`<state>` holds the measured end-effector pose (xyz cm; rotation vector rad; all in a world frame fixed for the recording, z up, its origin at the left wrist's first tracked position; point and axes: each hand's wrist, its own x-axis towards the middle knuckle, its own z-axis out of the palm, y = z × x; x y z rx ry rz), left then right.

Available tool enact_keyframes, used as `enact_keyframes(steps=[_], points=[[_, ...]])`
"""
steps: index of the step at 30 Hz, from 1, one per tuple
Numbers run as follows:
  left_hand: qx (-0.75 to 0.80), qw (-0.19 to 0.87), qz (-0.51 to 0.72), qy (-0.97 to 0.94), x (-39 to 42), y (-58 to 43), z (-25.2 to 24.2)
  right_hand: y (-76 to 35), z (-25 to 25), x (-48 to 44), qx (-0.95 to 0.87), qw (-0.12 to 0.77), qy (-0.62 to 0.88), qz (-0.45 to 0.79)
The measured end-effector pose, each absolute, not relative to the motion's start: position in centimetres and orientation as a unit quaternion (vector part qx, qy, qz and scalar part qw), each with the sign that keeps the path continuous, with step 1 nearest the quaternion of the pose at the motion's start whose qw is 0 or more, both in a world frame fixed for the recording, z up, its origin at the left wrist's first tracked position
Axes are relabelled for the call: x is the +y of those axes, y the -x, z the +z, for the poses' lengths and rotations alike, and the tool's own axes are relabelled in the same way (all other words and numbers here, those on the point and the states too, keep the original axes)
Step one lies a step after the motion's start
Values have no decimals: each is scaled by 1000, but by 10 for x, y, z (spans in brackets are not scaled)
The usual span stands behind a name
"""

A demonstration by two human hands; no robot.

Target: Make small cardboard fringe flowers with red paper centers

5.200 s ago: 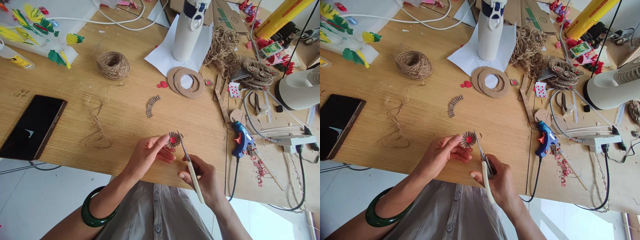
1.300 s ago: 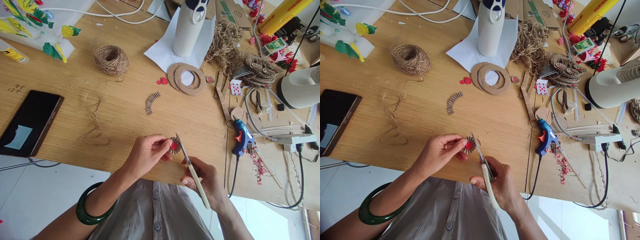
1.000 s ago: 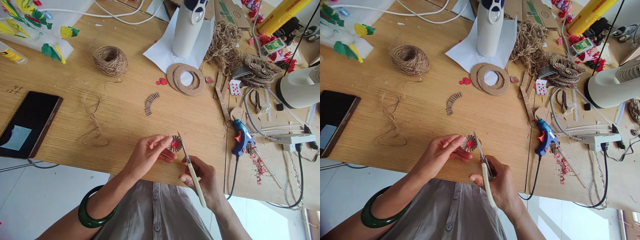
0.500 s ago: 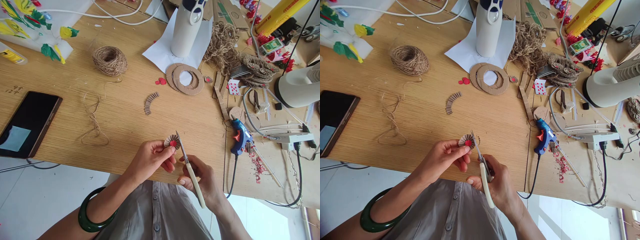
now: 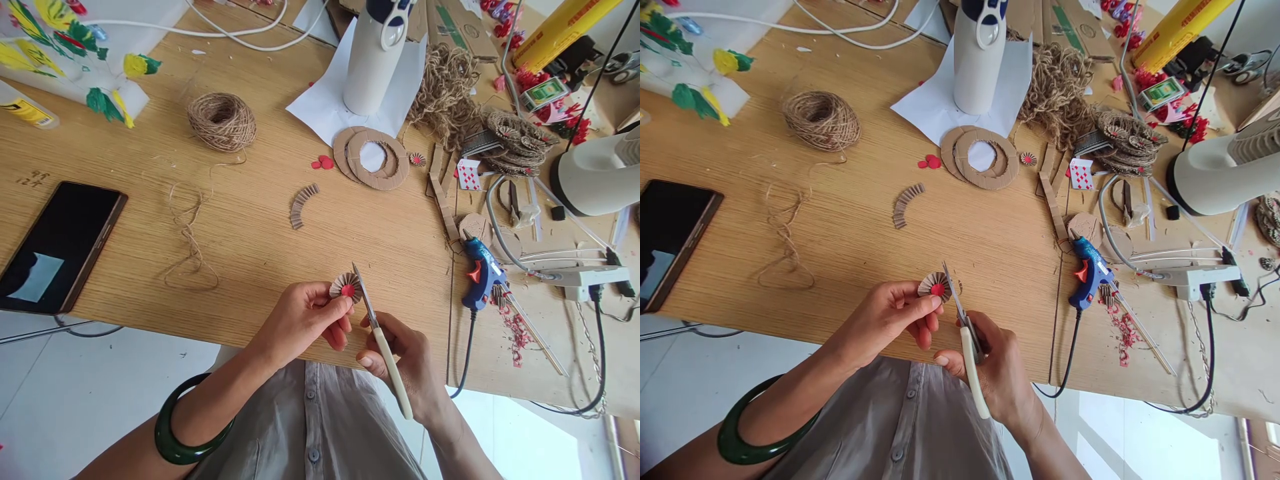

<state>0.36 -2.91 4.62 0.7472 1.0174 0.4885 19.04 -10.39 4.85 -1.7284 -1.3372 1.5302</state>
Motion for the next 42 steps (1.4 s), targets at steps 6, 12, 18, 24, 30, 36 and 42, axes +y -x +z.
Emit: enact_keyframes(steps=[6, 12, 18, 24, 30, 36, 42], points=[[470, 776, 214, -362, -27, -2, 45, -192, 44, -106, -500, 234, 636, 540], [474, 771, 216, -366, -22, 2, 43, -193, 45, -106, -479, 250, 629, 559], [493, 747, 236, -379, -23, 0, 45, -192, 48, -105, -429, 256, 617, 608], [502, 715, 219, -435, -24, 2, 50, -190, 51, -103, -430, 244, 599, 630], [496, 715, 189, -455, -23, 3, 48, -192, 50, -101, -453, 234, 609, 607], [496, 721, 192, -444, -23, 3, 46, -191, 47, -104, -457, 243, 620, 590], [502, 719, 225, -424, -23, 0, 47, -191, 46, -105, -453, 247, 633, 577]])
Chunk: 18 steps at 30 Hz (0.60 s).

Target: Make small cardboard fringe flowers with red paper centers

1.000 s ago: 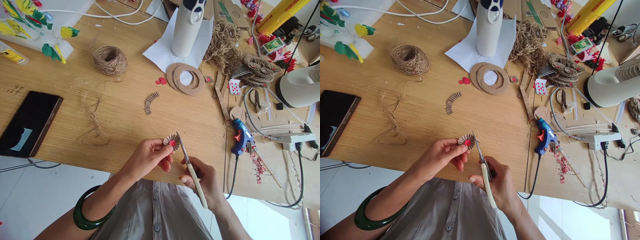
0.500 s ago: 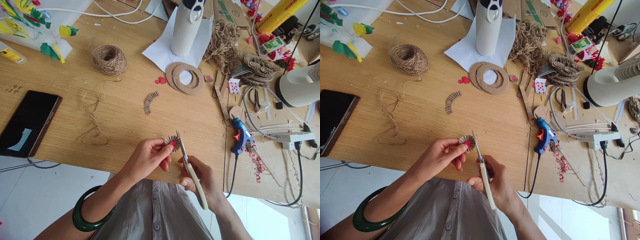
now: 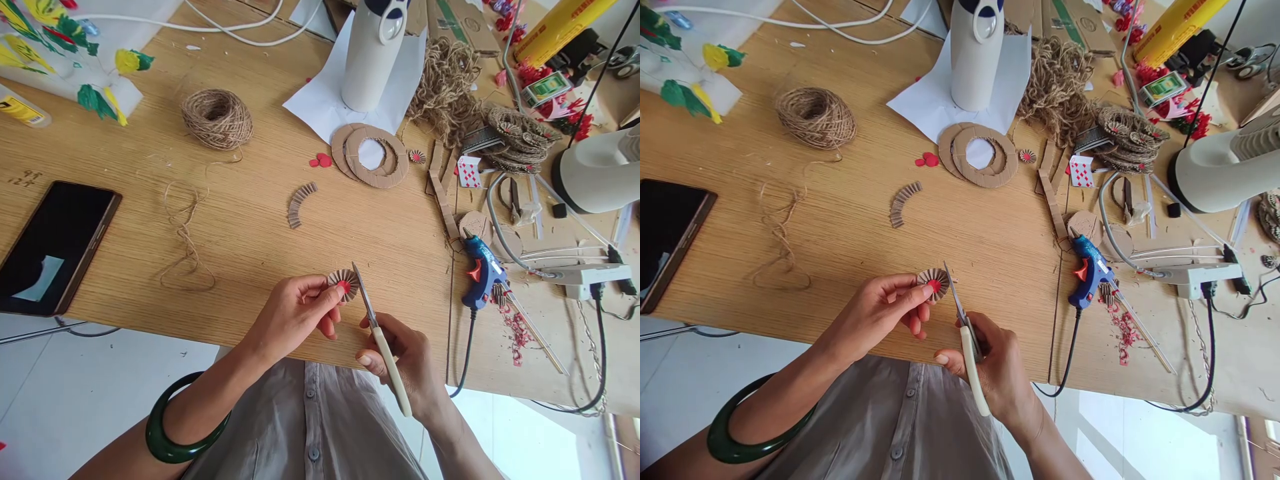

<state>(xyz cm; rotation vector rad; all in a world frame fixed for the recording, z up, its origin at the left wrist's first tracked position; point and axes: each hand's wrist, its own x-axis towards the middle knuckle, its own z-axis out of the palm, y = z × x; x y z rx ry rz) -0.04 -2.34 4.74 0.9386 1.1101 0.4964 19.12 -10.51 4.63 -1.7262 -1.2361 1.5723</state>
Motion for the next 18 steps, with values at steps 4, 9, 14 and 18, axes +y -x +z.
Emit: enact_keyframes(steps=[4, 9, 14, 18], points=[[501, 728, 255, -393, -25, -3, 47, -190, 46, -105, -443, 252, 638, 578], [503, 728, 263, -385, -26, -3, 44, -190, 46, -105, -438, 250, 635, 586], [484, 746, 250, -383, -25, -1, 44, -193, 51, -105, -433, 248, 608, 617], [474, 761, 236, -374, -24, -1, 43, -193, 55, -103, -454, 235, 612, 603]])
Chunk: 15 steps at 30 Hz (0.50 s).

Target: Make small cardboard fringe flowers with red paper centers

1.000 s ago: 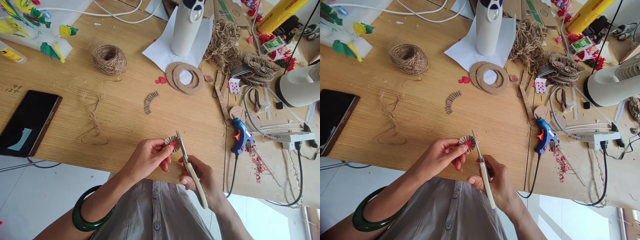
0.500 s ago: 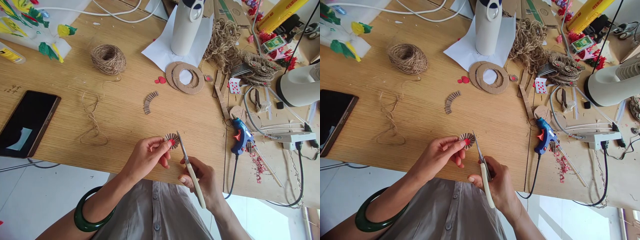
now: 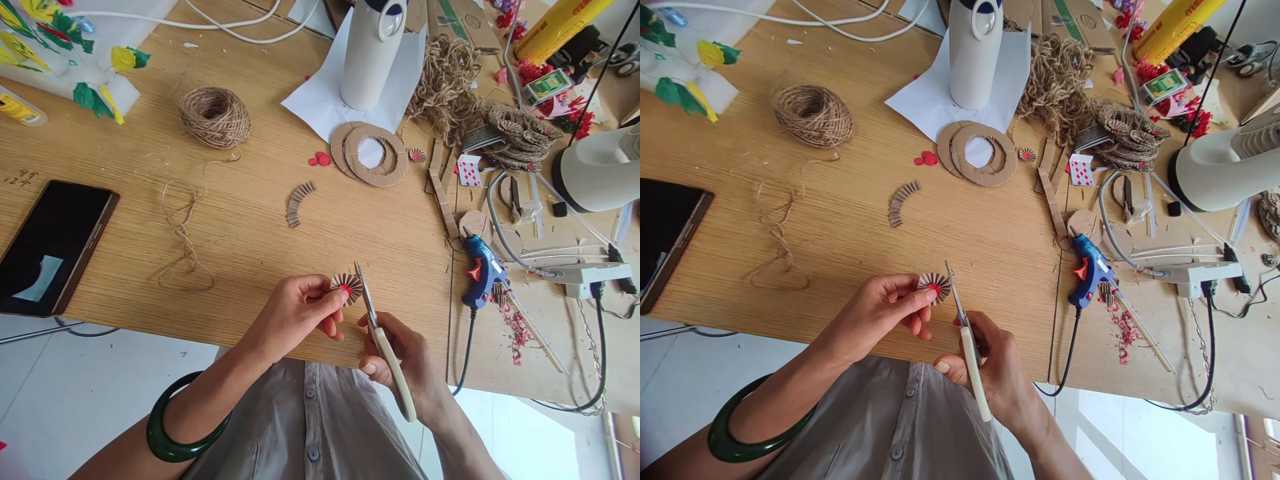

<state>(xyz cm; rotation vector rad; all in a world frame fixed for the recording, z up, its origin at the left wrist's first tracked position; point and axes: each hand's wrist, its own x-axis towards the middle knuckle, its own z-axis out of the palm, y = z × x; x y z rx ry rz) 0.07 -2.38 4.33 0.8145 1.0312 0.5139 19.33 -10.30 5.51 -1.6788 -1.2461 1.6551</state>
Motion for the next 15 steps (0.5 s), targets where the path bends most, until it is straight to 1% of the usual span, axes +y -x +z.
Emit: enact_keyframes(steps=[8, 15], points=[[484, 774, 227, -339, -22, 1, 40, -193, 55, -101, -484, 223, 613, 584], [489, 772, 189, -360, -22, 4, 40, -194, 53, -102, -502, 206, 617, 570]])
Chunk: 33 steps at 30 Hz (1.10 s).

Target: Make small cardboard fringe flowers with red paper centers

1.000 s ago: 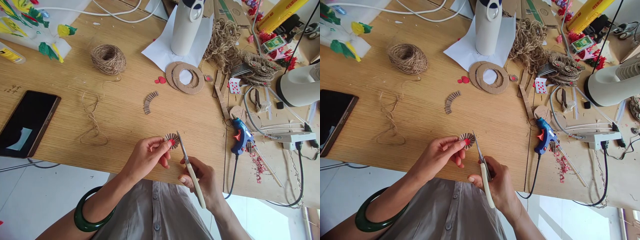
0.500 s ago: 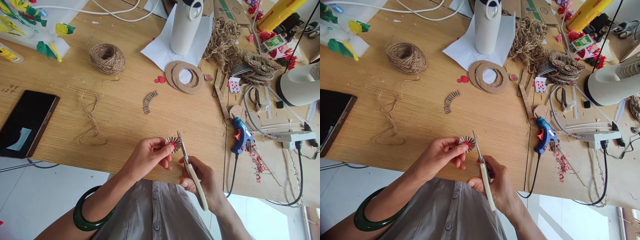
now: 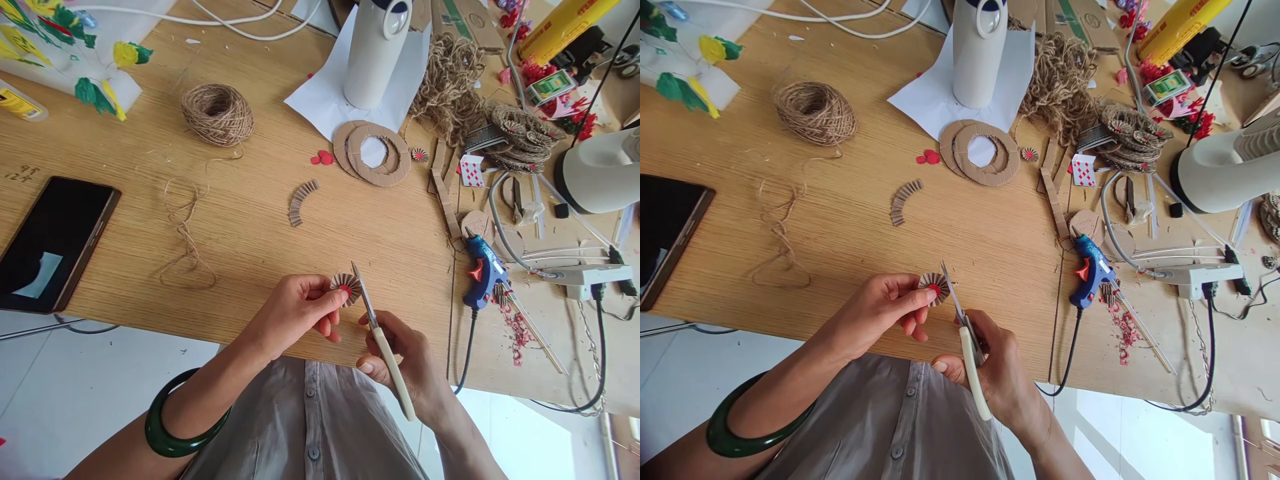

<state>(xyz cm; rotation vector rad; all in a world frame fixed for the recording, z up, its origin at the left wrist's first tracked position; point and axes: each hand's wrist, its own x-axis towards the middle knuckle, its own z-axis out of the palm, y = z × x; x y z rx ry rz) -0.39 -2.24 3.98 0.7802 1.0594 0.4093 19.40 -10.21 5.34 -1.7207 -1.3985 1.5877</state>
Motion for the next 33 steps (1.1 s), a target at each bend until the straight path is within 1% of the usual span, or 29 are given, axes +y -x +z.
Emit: enact_keyframes(steps=[9, 16, 20, 27, 33], points=[[496, 759, 177, -382, -21, 7, 39, -194, 49, -102, -493, 209, 620, 573], [484, 772, 221, -349, -24, -1, 41, -192, 46, -101, -487, 212, 635, 560], [483, 769, 235, -345, -24, -1, 40, -193, 47, -102, -481, 206, 628, 576], [489, 752, 184, -403, -23, 4, 43, -195, 52, -100, -474, 196, 604, 609], [475, 760, 179, -407, -23, 6, 40, -196, 55, -101, -477, 199, 600, 611]])
